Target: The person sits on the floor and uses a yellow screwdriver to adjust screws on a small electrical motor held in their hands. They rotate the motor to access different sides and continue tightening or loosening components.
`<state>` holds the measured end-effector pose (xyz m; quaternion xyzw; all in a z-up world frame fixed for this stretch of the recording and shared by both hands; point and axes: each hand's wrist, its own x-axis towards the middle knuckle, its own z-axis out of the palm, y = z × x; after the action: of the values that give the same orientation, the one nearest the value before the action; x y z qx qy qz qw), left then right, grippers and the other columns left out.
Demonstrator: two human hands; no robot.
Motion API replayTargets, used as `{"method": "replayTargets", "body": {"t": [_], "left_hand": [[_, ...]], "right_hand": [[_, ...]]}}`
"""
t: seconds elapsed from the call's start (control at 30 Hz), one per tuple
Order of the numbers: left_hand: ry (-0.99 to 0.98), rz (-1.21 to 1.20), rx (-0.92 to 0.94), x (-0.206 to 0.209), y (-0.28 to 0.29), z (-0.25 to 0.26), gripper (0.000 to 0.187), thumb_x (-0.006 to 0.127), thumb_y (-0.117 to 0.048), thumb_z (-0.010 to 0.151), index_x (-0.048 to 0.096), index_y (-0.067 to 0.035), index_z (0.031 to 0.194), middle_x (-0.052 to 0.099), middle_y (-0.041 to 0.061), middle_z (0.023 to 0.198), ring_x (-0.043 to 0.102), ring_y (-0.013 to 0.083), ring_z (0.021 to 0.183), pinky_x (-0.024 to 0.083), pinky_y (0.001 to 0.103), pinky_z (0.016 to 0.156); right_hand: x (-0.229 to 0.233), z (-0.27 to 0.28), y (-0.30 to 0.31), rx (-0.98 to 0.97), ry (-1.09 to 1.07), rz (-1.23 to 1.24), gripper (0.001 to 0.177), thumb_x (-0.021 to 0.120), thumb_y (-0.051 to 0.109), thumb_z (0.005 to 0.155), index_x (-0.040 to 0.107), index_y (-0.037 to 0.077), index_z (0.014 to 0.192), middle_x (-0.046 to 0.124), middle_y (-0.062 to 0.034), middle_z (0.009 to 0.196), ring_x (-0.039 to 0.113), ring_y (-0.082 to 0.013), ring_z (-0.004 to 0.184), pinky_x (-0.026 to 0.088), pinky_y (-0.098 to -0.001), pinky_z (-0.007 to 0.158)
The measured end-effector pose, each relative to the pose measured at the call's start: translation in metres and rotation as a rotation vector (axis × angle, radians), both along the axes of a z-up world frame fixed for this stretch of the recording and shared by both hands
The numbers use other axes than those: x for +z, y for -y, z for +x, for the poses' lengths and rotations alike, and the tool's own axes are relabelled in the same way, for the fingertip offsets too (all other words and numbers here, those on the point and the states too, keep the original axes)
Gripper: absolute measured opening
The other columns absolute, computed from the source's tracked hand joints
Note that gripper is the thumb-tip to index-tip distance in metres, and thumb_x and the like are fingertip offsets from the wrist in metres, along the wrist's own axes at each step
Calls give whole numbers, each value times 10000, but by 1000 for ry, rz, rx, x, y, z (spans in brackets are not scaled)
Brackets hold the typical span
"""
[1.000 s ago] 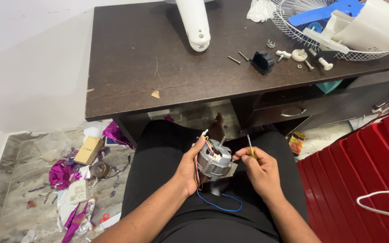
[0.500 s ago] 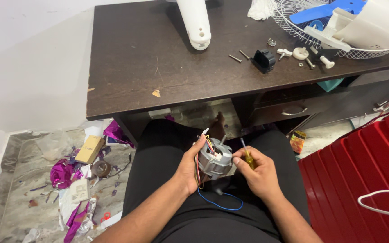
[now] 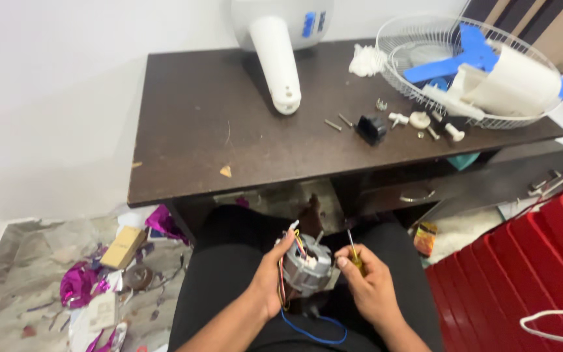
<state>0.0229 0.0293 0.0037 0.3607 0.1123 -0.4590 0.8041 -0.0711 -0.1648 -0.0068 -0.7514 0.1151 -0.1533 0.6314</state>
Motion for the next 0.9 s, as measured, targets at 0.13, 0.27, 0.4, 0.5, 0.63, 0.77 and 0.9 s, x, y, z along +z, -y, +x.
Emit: {"method": "replayTargets", "body": {"t": [0.13,0.27,0.4,0.5,0.63,0.77,0.9], "left_hand": [[-26,-32,5,8,3,0,558,667,-598,889,700,-83,1103,771,105,1024,741,261,922,604,443,857],[31,107,-41,16,1,-2,652,613,-636,843,719,-80,1168,778,129,1116,730,279,1042,568,475,913],[-21,102,-1,9,0,-2,646,627,-624,842,689,-100,1213,736,148,1202,684,310,1116,533,501,970],[-34,101,48,7,3,3,598,644,-601,837,721,-111,1170,767,138,1159,716,292,1065,554,477,940],[-92,-74,158,7,-1,6,431,692,-531,860,693,-133,1025,745,106,1022,707,279,942,576,481,858],[-108,-113,220,0,0,9,377,676,-489,853,717,-133,968,752,92,935,707,256,859,581,448,798],[-122,-135,288,-26,5,18,293,701,-421,891,706,-134,951,730,60,880,694,219,820,571,415,796]], "right_hand": [[-8,5,8,-33,15,165,129,625,164,969,641,40,936,570,66,678,386,-18,479,292,-206,409],[-11,9,18,-67,80,452,144,627,170,992,635,33,949,489,39,569,336,-31,391,224,-212,347],[-8,8,18,-214,67,411,103,645,99,925,663,11,975,654,-1,701,348,-15,431,238,-204,370],[8,14,13,-322,113,236,100,686,66,882,700,0,958,743,-33,809,406,-13,505,282,-190,435],[48,29,13,-396,280,-267,96,754,129,882,737,49,932,769,-19,861,647,-35,719,503,-190,650],[104,74,32,-458,137,-452,153,780,188,871,768,64,960,733,-68,778,612,-127,674,492,-288,640],[145,121,36,-402,174,-692,178,759,197,836,767,84,972,741,-108,820,695,-239,720,535,-344,699]]}}
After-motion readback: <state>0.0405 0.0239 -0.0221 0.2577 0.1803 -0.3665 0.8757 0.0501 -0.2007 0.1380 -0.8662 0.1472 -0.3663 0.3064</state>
